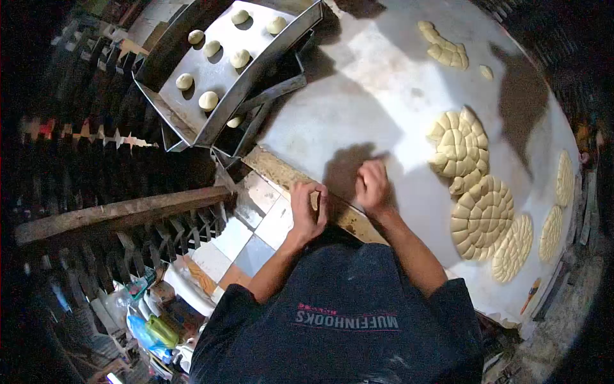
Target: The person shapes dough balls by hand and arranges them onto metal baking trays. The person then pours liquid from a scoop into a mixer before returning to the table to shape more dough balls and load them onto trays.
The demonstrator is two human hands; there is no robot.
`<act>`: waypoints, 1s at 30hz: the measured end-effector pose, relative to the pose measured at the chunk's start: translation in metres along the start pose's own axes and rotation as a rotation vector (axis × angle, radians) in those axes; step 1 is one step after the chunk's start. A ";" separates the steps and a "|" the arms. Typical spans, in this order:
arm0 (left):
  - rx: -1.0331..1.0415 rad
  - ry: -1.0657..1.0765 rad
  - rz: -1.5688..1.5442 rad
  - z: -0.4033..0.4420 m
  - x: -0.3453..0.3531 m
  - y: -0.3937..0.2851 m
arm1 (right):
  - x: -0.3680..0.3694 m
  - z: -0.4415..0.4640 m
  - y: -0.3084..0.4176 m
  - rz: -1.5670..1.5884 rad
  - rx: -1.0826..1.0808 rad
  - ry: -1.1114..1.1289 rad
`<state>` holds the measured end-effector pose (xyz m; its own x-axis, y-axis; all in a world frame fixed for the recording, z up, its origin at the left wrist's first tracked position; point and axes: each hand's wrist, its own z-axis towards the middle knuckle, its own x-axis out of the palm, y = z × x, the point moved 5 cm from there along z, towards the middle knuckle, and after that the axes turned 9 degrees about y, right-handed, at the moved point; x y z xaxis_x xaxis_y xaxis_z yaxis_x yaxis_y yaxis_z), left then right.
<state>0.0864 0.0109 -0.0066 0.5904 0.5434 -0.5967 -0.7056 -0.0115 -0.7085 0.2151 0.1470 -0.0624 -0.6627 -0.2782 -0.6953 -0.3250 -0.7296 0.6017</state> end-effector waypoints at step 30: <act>-0.552 0.237 -1.193 0.009 0.054 0.020 | -0.030 0.009 0.074 0.503 0.196 0.288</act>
<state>0.1006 0.0471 -0.0497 0.8241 0.3016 0.4794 0.5032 -0.0012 -0.8642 0.2045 0.1073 0.0062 -0.5673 -0.7363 -0.3687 -0.1559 -0.3435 0.9261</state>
